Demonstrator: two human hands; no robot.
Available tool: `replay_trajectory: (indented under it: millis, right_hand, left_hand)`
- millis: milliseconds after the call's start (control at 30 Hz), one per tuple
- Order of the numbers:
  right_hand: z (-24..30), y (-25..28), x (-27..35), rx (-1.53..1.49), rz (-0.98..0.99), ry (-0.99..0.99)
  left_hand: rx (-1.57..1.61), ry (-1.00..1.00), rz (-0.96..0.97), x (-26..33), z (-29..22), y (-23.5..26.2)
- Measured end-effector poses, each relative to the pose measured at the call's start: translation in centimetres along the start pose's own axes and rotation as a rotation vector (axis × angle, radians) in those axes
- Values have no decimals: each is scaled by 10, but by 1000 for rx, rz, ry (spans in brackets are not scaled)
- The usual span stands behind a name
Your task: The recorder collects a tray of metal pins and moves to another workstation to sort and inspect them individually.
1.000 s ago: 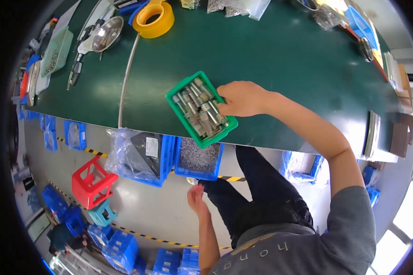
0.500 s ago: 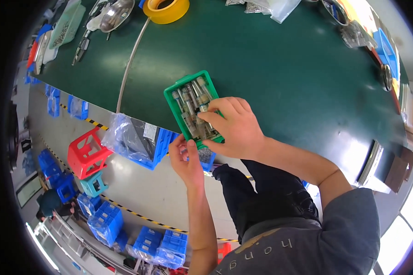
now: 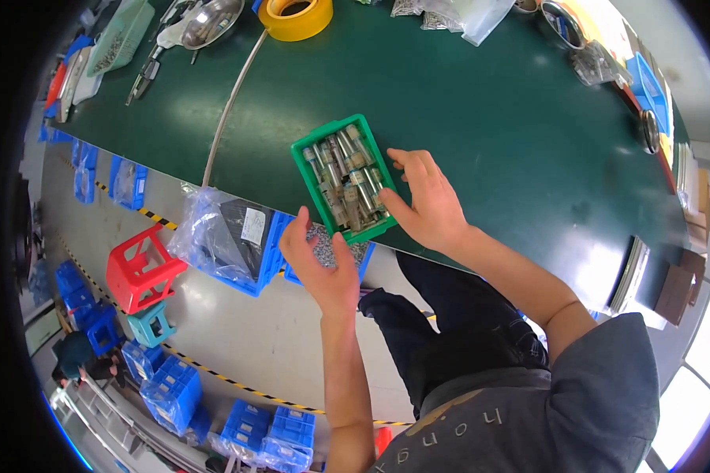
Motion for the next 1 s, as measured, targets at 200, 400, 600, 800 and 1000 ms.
replay_trajectory:
  millis: [200, 400, 600, 800, 1000]
  right_hand:
    - [36, 6, 7, 113, -81, 290]
    - [52, -14, 5, 146, 21, 339]
    - [56, -11, 8, 94, 14, 399]
    - [51, -5, 7, 39, 10, 380]
    - [28, 6, -7, -303, -4, -39]
  left_hand:
    - [35, -98, 195, -22, -11, -12]
    - [12, -111, 349, -27, -7, -29]
    - [48, -47, 318, -27, -3, -25]
    - [293, 95, 121, -21, 7, -4]
    - [660, 589, -8, -2, 17, 7]
Point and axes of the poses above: each hand's wrist, its own x-axis away from the middle knuckle, its own y-axis out of the back of the hand, z = x × y, the point moved 10 cm from there along -x, towards the middle knuckle, and after that the axes turned 15 degrees about -z, right-handed, at the moved point
